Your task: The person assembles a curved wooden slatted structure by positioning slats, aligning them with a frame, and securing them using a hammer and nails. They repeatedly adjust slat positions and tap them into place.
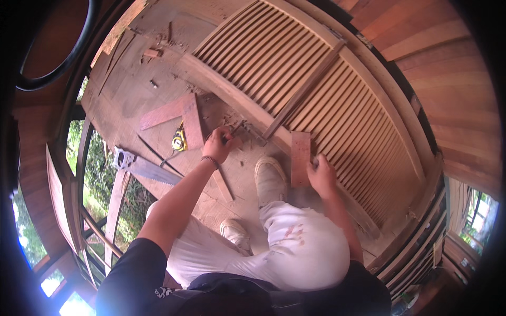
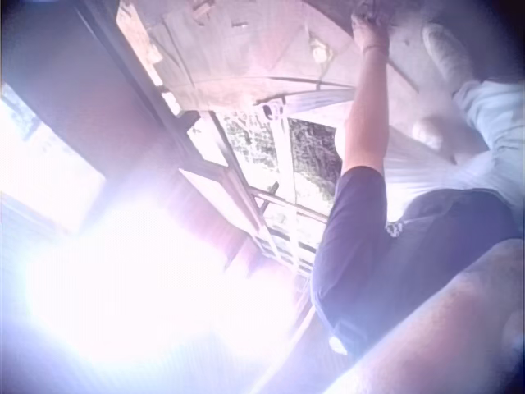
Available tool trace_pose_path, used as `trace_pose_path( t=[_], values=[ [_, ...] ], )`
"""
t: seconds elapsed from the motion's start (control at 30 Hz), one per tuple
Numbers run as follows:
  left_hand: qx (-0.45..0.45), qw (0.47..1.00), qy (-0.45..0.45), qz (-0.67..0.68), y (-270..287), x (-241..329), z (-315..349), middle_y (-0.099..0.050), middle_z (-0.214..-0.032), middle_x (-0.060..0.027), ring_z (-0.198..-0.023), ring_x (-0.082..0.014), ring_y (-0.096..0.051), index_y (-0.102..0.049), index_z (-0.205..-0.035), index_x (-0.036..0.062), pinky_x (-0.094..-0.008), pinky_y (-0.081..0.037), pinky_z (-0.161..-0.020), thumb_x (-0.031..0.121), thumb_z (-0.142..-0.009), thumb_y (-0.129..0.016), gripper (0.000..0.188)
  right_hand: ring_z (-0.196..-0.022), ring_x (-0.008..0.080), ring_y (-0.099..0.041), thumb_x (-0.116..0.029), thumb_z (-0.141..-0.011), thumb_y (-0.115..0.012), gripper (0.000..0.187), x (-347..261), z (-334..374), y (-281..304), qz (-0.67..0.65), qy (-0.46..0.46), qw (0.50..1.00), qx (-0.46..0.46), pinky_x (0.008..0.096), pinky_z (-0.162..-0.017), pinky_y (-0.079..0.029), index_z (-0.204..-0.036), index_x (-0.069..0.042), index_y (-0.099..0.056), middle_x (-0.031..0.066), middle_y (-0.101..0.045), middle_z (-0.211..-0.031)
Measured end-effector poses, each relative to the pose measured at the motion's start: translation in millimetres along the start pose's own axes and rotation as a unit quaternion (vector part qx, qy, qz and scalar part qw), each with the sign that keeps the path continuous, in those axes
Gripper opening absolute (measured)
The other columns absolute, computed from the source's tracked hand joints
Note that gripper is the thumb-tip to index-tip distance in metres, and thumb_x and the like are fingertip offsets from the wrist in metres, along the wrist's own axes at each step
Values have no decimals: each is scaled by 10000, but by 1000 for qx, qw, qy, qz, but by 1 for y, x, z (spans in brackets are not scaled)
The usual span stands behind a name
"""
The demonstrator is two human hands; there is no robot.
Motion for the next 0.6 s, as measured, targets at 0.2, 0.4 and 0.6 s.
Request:
trace_pose_path(
  t=[0.2,0.4,0.6],
  values=[
    [-38,993,55,-98,2,-7,6,-634,-1195,-165,-1133,-373,-609,-625,-1053,60,-476,-517,-930,263,-843,-706,303,-1010,366,-682,-379,-936,-657,517,-68,-116,9,-70,-20,997,16,448,-858,-539,-1213,46,-557,217,-698,-1067],
    [38,997,-37,-54,2,-6,3,-658,-1130,-148,-1115,-366,-612,-685,-1037,80,-474,-519,-924,246,-833,-705,263,-844,252,-705,-369,-948,-673,689,-84,-203,-8,-14,-60,998,32,382,-811,-599,-1372,107,-411,234,-649,-1122],
    [22,998,-22,-54,-3,-2,4,-674,-1096,-146,-1066,-357,-638,-706,-1094,77,-454,-522,-899,220,-817,-715,312,-660,162,-616,-161,-913,-714,522,-63,-216,-30,-235,-63,970,0,290,-544,-536,-1312,51,-452,152,-665,-997]
  ],
)
Point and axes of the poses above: each hand's wrist, its own z-axis away from the middle knuckle, its own y-axis out of the back of the hand, x = y × z, the point moved 4 cm from there along -z, towards the middle knuckle
